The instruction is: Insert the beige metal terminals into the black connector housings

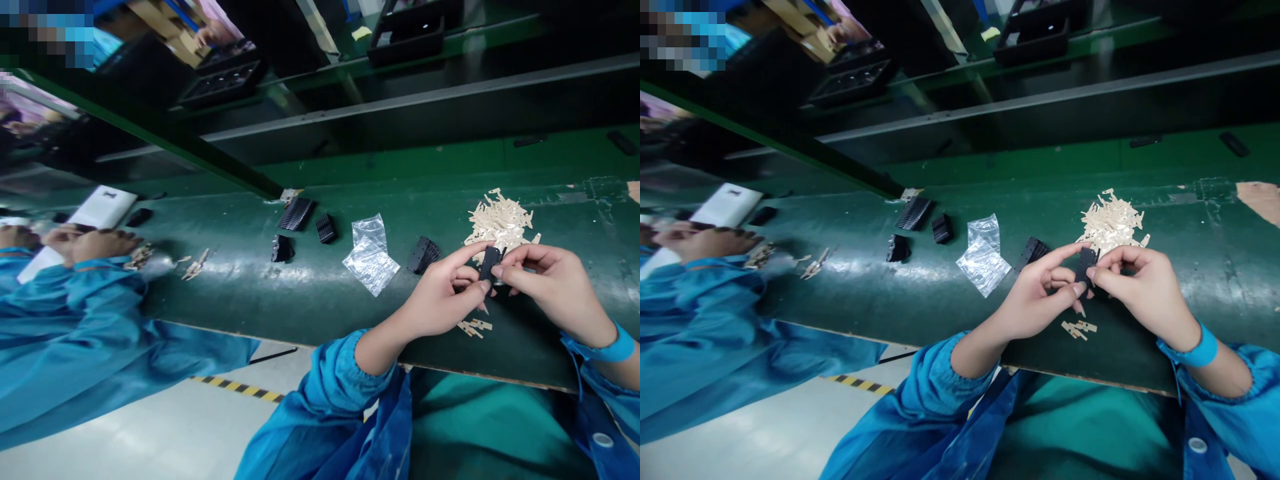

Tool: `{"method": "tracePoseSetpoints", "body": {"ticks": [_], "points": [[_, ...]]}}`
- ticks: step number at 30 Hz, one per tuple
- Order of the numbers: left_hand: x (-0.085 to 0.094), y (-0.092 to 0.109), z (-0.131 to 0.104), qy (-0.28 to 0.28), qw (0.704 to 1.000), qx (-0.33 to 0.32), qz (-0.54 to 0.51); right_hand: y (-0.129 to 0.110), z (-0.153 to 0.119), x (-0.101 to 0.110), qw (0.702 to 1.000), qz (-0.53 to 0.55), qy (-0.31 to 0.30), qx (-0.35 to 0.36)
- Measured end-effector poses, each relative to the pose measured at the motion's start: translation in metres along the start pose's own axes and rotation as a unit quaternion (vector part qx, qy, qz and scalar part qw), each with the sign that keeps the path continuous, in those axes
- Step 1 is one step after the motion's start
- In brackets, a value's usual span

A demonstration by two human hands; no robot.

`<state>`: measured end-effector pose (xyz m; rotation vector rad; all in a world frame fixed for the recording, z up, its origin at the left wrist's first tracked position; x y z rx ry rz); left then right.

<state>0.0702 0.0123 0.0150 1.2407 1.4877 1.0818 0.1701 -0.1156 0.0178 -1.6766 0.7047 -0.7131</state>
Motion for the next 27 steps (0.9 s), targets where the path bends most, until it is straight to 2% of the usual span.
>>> {"method": "tracePoseSetpoints", "body": {"ticks": [7,12,18,21,27], "points": [[0.0,0.0,0.0,-0.019,1.0,0.001,-0.023,0.001,0.001,0.003,1.0,0.015,0.023,0.004],[0.0,0.002,-0.001,-0.038,0.999,0.0,-0.012,0.007,0.002,-0.002,0.998,0.042,-0.031,-0.037],[-0.002,-0.002,-0.001,-0.067,0.996,0.025,-0.051,0.004,0.003,0.002,0.999,0.031,-0.026,-0.027],[-0.002,-0.006,0.001,-0.059,0.994,0.037,-0.088,0.001,0.002,0.002,0.999,0.028,-0.021,-0.012],[-0.001,-0.006,0.005,-0.018,0.996,0.006,-0.084,-0.005,-0.001,-0.001,0.999,0.012,-0.038,0.014]]}}
Point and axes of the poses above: each hand's wrist, its own z-axis towards the middle knuckle, its own x-axis out of the back of the hand, y = z × x, the point moved 7 cm from there along z, towards the middle knuckle, and after that the axes turned 2 degrees about x, right-handed, at the moved point
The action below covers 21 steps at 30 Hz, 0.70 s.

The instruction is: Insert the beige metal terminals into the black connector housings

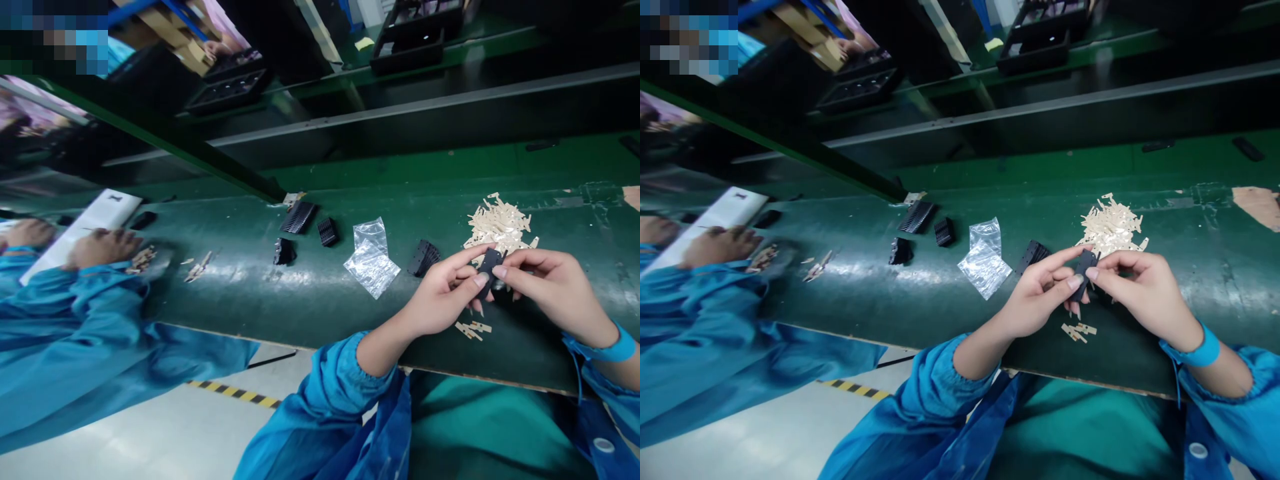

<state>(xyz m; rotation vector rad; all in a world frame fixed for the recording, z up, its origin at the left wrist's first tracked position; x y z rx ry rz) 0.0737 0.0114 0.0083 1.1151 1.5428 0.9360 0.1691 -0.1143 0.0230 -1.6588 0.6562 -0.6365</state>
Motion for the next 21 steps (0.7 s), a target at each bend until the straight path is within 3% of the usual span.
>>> {"method": "tracePoseSetpoints", "body": {"ticks": [5,10,16,21], "points": [[0.0004,0.0007,0.0011,0.015,1.0,0.007,-0.016,-0.0035,-0.0021,-0.0019,1.0,0.003,0.007,0.016],[-0.0012,0.0008,0.0017,-0.025,0.999,0.027,-0.038,-0.0002,-0.0008,-0.0012,1.0,0.008,0.005,0.021],[-0.0019,-0.0035,0.0036,-0.036,0.997,0.043,-0.061,0.0018,-0.0009,-0.0002,0.999,0.032,-0.011,0.01],[-0.0051,-0.001,0.0032,-0.063,0.994,0.047,-0.075,0.0003,-0.0013,0.0039,0.999,-0.002,0.011,0.036]]}}
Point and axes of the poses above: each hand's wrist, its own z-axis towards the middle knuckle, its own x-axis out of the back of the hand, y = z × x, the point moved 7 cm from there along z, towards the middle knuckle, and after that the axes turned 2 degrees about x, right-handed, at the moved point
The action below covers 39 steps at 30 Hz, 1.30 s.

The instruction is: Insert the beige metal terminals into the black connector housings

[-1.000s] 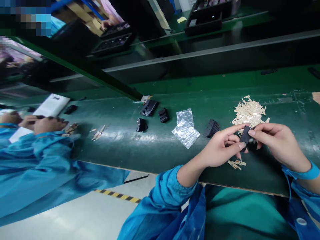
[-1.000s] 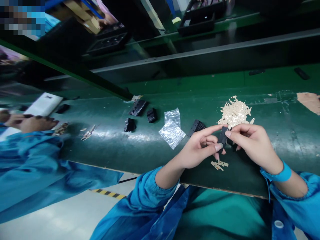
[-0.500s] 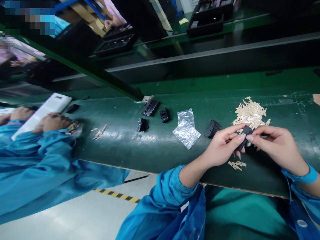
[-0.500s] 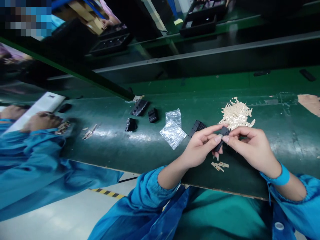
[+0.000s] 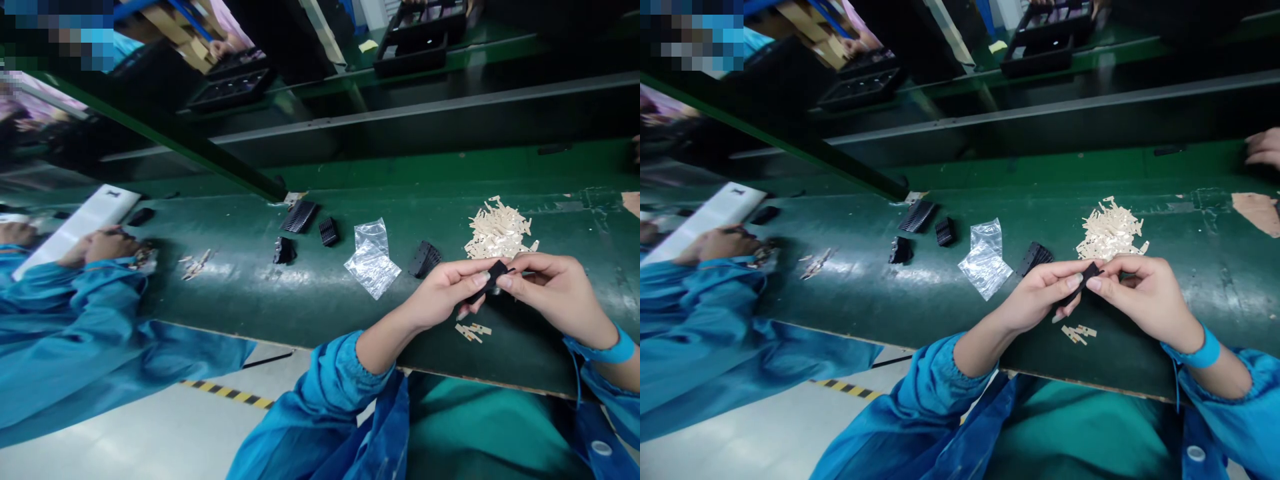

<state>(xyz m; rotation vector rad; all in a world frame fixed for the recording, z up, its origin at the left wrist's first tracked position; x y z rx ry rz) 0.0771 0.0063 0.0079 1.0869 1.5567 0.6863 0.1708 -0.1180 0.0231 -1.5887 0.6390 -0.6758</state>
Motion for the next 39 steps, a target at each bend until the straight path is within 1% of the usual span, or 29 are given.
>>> {"method": "tracePoseSetpoints", "body": {"ticks": [3,7,12,17,24,31,34,36,37,39], "points": [[0.001,-0.004,0.001,-0.012,0.999,0.022,-0.024,-0.001,0.0,0.0,0.999,-0.033,0.006,0.009],[0.005,-0.011,0.003,-0.008,0.997,0.045,-0.061,-0.006,0.001,-0.001,0.999,-0.05,0.007,0.008],[0.007,-0.014,0.003,-0.002,0.995,0.058,-0.079,-0.016,0.001,0.01,0.997,-0.032,0.061,0.02],[0.006,-0.014,0.002,-0.007,0.994,0.062,-0.085,-0.017,-0.001,0.011,0.998,-0.024,0.043,0.033],[0.006,-0.016,0.003,-0.009,0.994,0.062,-0.085,-0.015,0.0,0.012,0.998,-0.018,0.054,0.027],[0.005,-0.018,0.002,-0.004,0.994,0.08,-0.078,-0.018,0.001,0.011,0.998,-0.02,0.051,0.023],[0.004,-0.018,0.001,-0.005,0.993,0.081,-0.081,-0.016,0.001,0.01,0.999,-0.013,0.04,0.013],[0.004,-0.017,0.0,-0.014,0.994,0.08,-0.074,-0.013,0.003,0.009,1.0,0.006,0.023,0.003],[0.004,-0.016,-0.001,-0.025,0.994,0.08,-0.064,-0.01,0.004,0.008,1.0,0.024,0.003,-0.008],[0.003,-0.013,-0.003,-0.056,0.995,0.081,-0.026,-0.003,0.005,0.002,0.994,0.067,-0.071,-0.049]]}}
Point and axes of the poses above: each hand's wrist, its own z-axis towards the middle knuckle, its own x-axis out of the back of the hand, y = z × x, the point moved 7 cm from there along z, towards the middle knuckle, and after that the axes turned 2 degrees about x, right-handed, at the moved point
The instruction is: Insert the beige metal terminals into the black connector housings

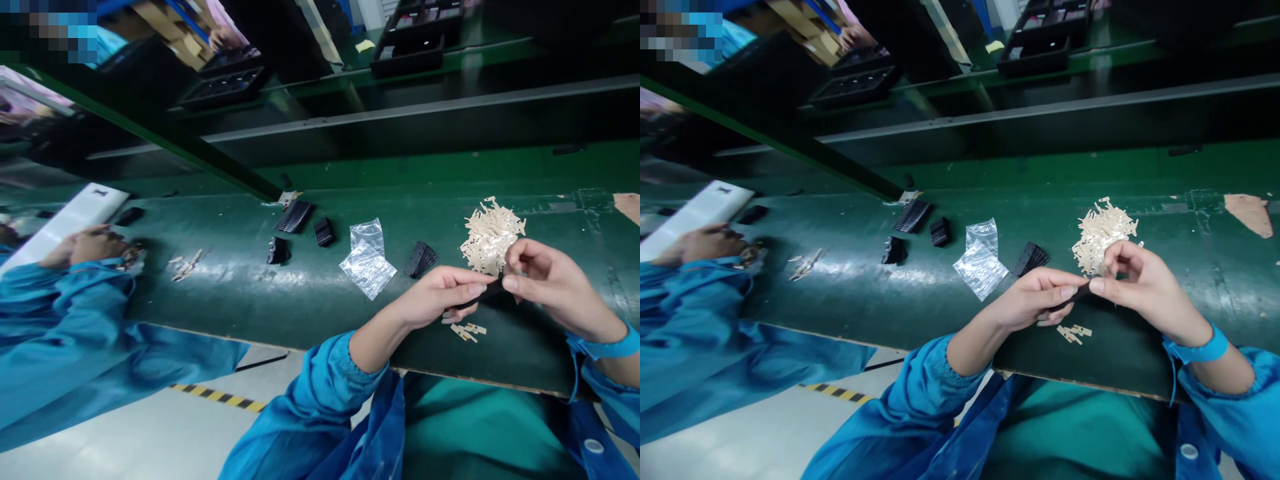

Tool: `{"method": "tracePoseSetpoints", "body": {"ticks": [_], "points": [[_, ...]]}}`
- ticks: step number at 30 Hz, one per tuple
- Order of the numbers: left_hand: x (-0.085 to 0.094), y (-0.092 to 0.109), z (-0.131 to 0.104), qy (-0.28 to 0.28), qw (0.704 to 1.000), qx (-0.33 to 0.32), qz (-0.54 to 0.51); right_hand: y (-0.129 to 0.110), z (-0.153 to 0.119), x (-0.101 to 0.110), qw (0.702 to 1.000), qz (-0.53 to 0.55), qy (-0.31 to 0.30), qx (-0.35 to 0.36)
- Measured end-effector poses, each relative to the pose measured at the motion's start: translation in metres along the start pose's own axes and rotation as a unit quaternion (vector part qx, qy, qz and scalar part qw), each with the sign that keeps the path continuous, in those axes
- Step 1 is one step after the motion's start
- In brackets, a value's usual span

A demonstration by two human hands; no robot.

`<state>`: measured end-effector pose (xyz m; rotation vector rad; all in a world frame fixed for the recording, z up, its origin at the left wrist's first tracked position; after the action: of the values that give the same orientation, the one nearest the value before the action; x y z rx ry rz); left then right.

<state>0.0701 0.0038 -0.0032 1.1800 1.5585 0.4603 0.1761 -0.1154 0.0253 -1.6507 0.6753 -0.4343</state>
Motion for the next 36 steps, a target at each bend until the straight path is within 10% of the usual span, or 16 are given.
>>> {"method": "tracePoseSetpoints", "body": {"ticks": [5,12,20,24,28,32,36], "points": [[0.002,0.018,-0.007,0.012,0.984,-0.044,0.171,0.013,0.001,-0.008,0.988,-0.022,-0.125,-0.083],[-0.001,0.029,-0.009,0.032,0.955,-0.101,0.278,-0.003,0.001,-0.02,0.964,-0.233,-0.111,0.068],[0.003,0.03,-0.008,0.075,0.95,-0.13,0.274,-0.029,-0.023,-0.03,0.806,-0.458,-0.105,0.361],[0.014,0.039,-0.01,0.211,0.9,-0.159,0.347,-0.029,-0.008,-0.023,0.727,-0.583,-0.109,0.344],[0.021,0.049,-0.018,0.325,0.825,-0.194,0.42,-0.044,0.045,0.026,0.696,-0.677,0.062,0.232],[0.015,0.046,-0.016,0.275,0.812,-0.181,0.483,-0.052,0.068,0.066,0.699,-0.675,0.173,0.162],[-0.003,0.021,-0.006,0.073,0.776,-0.097,0.619,-0.021,0.03,0.027,0.765,-0.615,-0.02,0.191]]}}
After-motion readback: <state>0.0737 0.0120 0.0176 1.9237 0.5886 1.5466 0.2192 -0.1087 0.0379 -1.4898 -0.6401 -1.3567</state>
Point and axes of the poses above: each hand's wrist, its own z-axis towards the middle knuckle, its own x-axis out of the back of the hand, y = z × x, the point moved 7 cm from there along z, towards the middle knuckle, and after that the axes turned 2 degrees about x, right-handed, at the moved point
